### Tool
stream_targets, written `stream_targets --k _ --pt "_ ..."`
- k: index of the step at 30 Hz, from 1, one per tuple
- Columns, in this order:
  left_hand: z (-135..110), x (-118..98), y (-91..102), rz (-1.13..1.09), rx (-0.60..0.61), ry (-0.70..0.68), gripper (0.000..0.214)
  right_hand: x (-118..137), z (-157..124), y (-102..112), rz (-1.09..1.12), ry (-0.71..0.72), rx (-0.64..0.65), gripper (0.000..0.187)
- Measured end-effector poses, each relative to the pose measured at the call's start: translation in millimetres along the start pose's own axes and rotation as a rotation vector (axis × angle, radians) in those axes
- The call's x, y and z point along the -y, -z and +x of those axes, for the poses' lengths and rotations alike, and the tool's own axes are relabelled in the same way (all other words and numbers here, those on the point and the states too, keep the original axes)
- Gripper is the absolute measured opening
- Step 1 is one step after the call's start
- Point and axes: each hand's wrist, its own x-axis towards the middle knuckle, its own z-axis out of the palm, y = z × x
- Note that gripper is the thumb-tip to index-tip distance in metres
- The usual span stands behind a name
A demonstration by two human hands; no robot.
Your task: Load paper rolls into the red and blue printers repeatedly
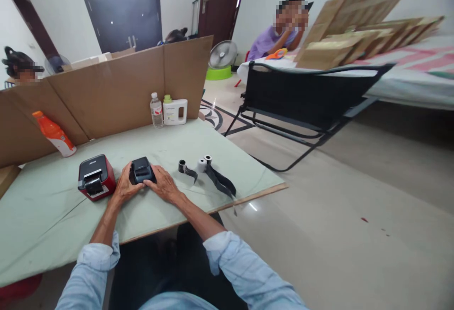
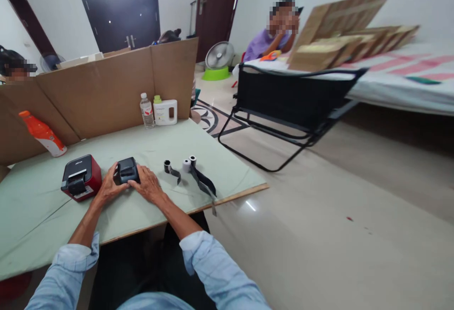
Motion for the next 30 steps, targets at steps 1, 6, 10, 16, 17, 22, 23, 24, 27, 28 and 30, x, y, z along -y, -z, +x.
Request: stream_targets --k 1,6,10,16,17,22,23,24,27,28,30 --pt "-3 0 -1.7 -0.006 -0.006 -0.001 0.102 -2 -3 -2 -0.009 0.009 -0.007 0.064" --pt "-12 -2 -5.4 -0.003 0.005 0.001 0.096 -6 -9 -3 -0.055 0.041 -0.016 0.065" --pt "-15 -3 -8.8 0.020 -0.005 -0.008 0.092 -2 -11 0 -0.078 0.042 -0.022 0.064" --pt "-19 -3 -14.2 0.082 -0.042 -0.023 0.083 4 -14 5 -0.072 0.068 -0.012 0.059" --pt "-20 -4 -14.5 0.090 -0.048 -0.027 0.080 4 -15 6 -0.072 0.069 -0.010 0.057" --pt "-23 -7 -14.1 0.125 -0.066 -0.049 0.069 4 -16 6 -0.082 0.068 -0.007 0.055" --pt "-23 -7 -14.1 0.133 -0.067 -0.049 0.068 4 -16 6 -0.084 0.071 -0.008 0.055" --pt "-24 -7 -14.2 0.140 -0.068 -0.049 0.066 4 -16 5 -0.084 0.074 -0.009 0.055" --pt "-24 -7 -14.3 0.150 -0.068 -0.053 0.063 3 -16 5 -0.083 0.077 -0.016 0.053" --pt "-24 -7 -14.2 0.150 -0.068 -0.056 0.063 3 -16 5 -0.080 0.077 -0.018 0.054" --pt "-23 -7 -13.4 0.144 -0.071 -0.066 0.060 3 -16 4 -0.066 0.074 -0.028 0.055"
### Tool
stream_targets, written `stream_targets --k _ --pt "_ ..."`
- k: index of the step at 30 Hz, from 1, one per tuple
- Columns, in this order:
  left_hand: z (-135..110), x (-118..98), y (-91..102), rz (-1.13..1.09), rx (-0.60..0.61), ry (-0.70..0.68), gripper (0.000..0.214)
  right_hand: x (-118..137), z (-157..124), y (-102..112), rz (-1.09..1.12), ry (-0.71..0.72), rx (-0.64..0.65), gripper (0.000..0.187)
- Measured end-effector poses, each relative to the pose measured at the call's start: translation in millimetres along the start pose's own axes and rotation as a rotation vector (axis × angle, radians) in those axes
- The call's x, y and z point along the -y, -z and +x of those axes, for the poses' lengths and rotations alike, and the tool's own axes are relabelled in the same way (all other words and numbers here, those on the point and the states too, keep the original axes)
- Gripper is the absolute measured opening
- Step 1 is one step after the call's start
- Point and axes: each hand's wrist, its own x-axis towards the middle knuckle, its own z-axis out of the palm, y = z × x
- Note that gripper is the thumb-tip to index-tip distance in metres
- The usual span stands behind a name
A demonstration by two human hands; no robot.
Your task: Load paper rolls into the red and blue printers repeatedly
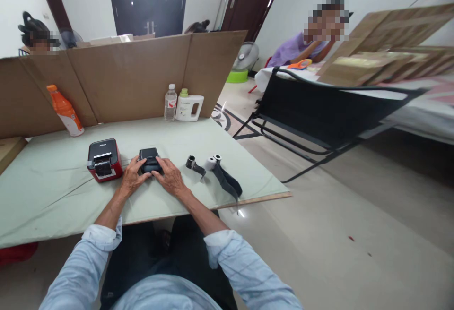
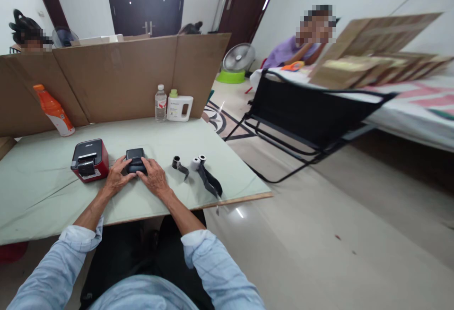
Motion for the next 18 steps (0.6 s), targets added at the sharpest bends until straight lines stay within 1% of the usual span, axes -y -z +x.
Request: stream_targets --k 6,10,14,16,18 --pt "3 -4 3.9 -0.063 0.010 0.006 0.048 -3 2 0 0.071 -0.001 -0.018 0.059" --pt "3 -9 4.2 -0.075 0.003 -0.012 0.038 -2 3 4 0.072 0.044 -0.009 0.055" --pt "3 -13 4.3 -0.113 -0.011 -0.001 0.039 3 3 8 0.070 0.082 -0.004 0.046" --pt "6 -13 5.2 -0.160 -0.023 0.035 0.042 7 3 10 0.070 0.097 0.014 0.044" --pt "11 -13 6.9 -0.195 -0.031 0.085 0.040 9 3 11 0.070 0.110 0.033 0.043"
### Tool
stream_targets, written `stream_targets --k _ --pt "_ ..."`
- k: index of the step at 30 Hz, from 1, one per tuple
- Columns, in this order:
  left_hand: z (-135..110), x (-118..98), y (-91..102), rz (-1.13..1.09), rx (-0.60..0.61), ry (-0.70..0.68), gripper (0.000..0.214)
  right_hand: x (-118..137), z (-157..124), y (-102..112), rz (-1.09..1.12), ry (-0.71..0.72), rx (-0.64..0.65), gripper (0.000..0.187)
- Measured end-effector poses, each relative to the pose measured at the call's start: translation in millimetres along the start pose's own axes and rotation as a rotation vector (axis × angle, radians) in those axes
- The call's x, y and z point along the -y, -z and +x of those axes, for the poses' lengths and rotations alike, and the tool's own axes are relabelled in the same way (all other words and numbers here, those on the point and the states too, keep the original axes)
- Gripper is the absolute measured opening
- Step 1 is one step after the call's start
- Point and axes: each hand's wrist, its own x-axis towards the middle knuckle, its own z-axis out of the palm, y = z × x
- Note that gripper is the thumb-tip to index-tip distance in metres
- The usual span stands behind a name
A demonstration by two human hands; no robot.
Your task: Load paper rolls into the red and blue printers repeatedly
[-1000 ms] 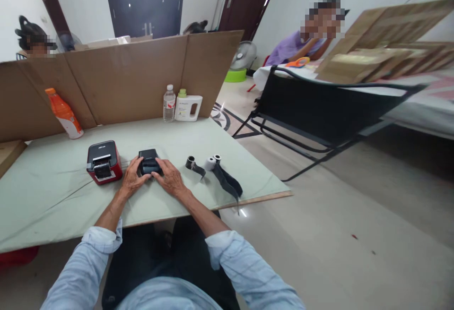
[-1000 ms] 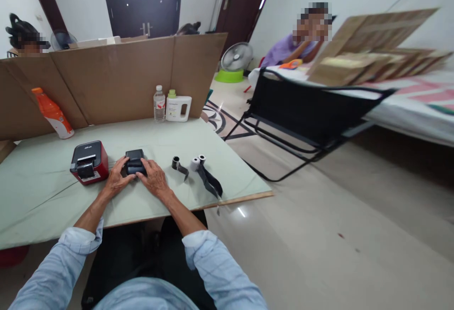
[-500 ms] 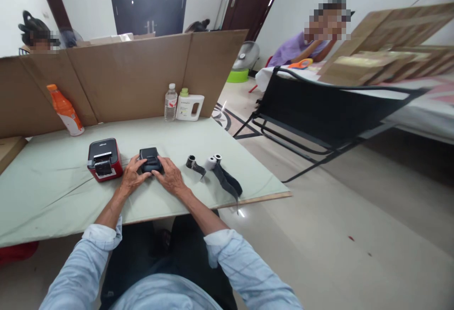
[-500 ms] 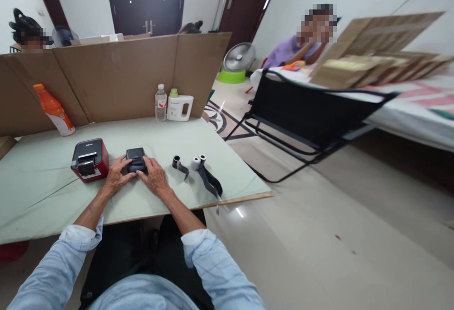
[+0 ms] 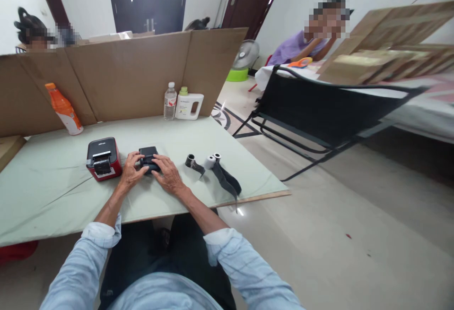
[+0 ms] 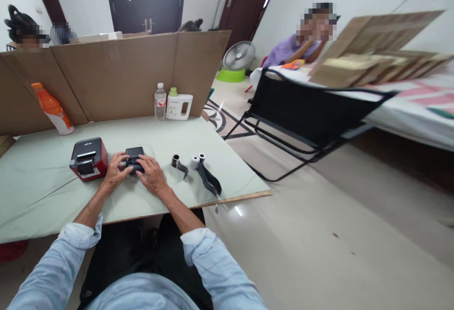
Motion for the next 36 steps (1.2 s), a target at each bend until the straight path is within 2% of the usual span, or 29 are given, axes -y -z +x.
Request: stream_targets --k 3,9,14,19,25,30,34,36 --pt "10 -1 3.7 -0.006 0.009 0.041 0.031 1 0 1 0.008 0.005 -0.012 0.044" --pt "30 -5 7.5 0.109 0.006 0.013 0.011 -1 0 0 0.027 -0.031 -0.058 0.051" --pt "40 -4 5.2 0.151 -0.023 0.025 0.016 -4 4 -3 0.080 -0.050 -0.100 0.052" --pt "44 -2 6.0 0.142 0.001 0.022 0.026 -11 27 -6 0.086 -0.105 -0.105 0.043" --pt "34 1 9.7 0.095 0.009 0.004 0.025 -16 51 -12 0.040 -0.128 -0.093 0.009" --pt "17 7 9.7 0.000 -0.013 -0.007 0.015 -16 50 -19 0.096 -0.168 -0.168 0.008" --pt "11 9 6.6 -0.046 -0.049 -0.010 0.013 -14 49 -21 0.152 -0.186 -0.216 0.030" --pt "8 9 6.2 -0.059 -0.057 -0.023 0.014 -14 50 -21 0.160 -0.179 -0.220 0.030"
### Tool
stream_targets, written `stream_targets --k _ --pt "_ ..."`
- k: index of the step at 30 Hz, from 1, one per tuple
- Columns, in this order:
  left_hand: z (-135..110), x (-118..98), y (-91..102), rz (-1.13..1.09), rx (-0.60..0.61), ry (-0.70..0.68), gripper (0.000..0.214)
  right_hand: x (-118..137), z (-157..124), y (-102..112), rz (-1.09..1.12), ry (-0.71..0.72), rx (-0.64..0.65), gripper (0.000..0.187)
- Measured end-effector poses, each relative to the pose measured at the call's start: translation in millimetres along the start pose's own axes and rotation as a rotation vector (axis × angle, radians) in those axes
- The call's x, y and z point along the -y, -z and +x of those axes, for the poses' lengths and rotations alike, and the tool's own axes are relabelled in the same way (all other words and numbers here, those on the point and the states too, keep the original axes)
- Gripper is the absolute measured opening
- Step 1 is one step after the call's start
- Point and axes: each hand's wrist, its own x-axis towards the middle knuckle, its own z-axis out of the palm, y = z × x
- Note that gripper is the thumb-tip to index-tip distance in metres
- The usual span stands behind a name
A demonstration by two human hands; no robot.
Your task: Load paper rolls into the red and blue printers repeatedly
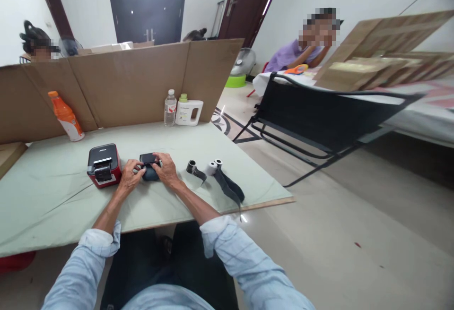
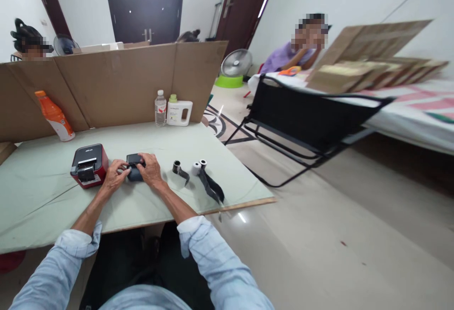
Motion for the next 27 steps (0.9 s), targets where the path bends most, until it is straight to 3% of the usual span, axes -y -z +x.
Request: stream_targets --k 4,12,20,27 --pt "-7 -4 2.7 0.041 0.022 -0.071 0.016 0 1 3 -0.003 0.028 0.027 0.012" --pt "-17 -4 4.8 0.248 0.051 -0.201 0.031 -4 -1 -3 0.060 -0.032 -0.023 0.015" --pt "-5 2 5.4 0.145 0.145 0.048 0.073 -9 -21 -9 0.065 -0.019 -0.077 0.022" --pt "8 15 3.8 0.097 0.204 0.081 0.048 -12 -28 -12 -0.005 -0.039 -0.002 0.047"
